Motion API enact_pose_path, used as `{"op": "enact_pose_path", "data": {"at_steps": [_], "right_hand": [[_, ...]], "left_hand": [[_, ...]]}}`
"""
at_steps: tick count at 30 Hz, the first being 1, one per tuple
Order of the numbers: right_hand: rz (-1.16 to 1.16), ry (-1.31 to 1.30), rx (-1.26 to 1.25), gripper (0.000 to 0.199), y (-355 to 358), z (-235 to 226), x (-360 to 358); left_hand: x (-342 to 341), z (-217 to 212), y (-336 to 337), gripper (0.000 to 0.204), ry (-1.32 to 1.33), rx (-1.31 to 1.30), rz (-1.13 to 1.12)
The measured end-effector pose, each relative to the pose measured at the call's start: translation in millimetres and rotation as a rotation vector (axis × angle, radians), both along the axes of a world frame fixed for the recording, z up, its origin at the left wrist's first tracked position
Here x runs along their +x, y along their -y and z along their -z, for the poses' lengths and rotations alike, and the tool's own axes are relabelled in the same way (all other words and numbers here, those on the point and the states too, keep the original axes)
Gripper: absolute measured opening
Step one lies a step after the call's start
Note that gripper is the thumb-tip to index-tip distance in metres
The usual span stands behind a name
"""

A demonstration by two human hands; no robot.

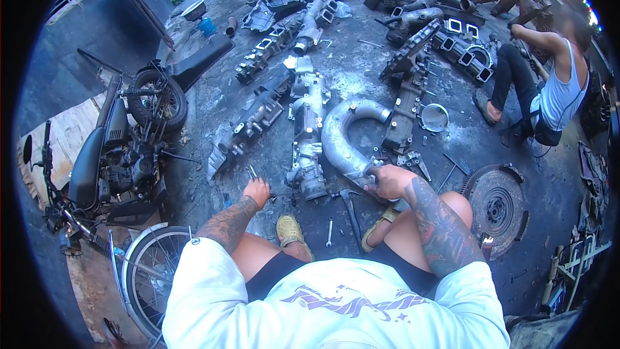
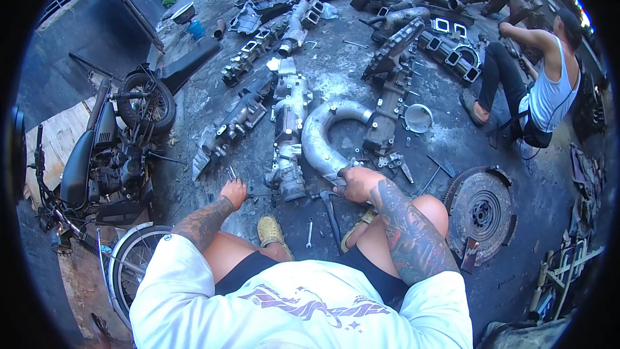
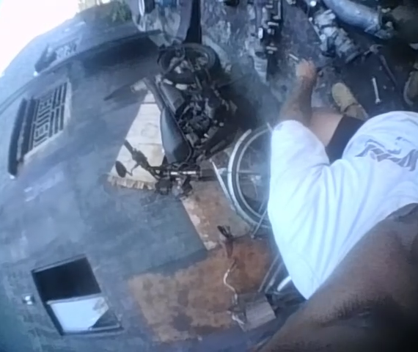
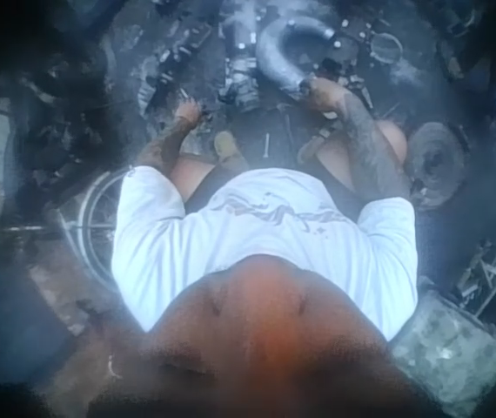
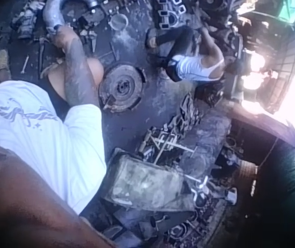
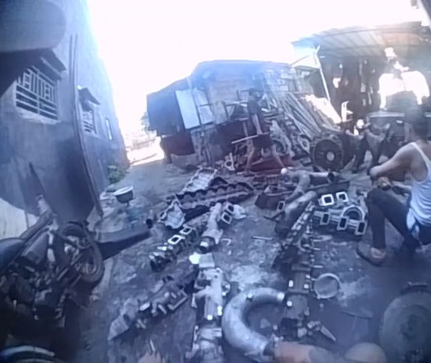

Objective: Disassembling and cleaning various automotive engine intake and manifold components on the ground.

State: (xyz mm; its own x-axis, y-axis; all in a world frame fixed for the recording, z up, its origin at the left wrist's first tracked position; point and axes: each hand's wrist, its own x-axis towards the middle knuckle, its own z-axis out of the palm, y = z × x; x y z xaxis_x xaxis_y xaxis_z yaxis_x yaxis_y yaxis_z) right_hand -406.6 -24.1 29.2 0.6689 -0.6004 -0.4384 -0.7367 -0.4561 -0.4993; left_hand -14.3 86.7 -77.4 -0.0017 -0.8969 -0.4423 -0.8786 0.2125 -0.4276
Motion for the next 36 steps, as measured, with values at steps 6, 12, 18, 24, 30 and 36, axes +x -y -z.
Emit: {"op": "enact_pose_path", "data": {"at_steps": [6, 12, 18, 24, 30, 36], "right_hand": [[-0.007, 0.021, 0.004, 0.048, 4, 5, 6], [-0.027, 0.021, 0.047, 0.051, 3, 2, 12], [-0.068, -0.022, 0.036, 0.051, 9, 7, 18], [-0.178, 0.115, 0.019, 0.056, -24, 54, 66], [-0.163, 0.035, 0.187, 0.063, -84, 116, 153], [0.371, 0.135, 1.045, 0.040, -161, 156, 226]], "left_hand": [[15, -24, 28, 0.016, -0.231, 0.322, -0.365], [54, 12, 16, 0.015, -0.984, 0.618, -1.337], [40, 11, -2, 0.019, -1.245, 0.590, -1.442], [41, 39, -8, 0.024, -1.286, 0.499, -1.332], [22, 17, -3, 0.081, -1.146, 0.399, -1.323], [27, 41, -3, 0.098, -1.036, 0.066, -1.054]]}}
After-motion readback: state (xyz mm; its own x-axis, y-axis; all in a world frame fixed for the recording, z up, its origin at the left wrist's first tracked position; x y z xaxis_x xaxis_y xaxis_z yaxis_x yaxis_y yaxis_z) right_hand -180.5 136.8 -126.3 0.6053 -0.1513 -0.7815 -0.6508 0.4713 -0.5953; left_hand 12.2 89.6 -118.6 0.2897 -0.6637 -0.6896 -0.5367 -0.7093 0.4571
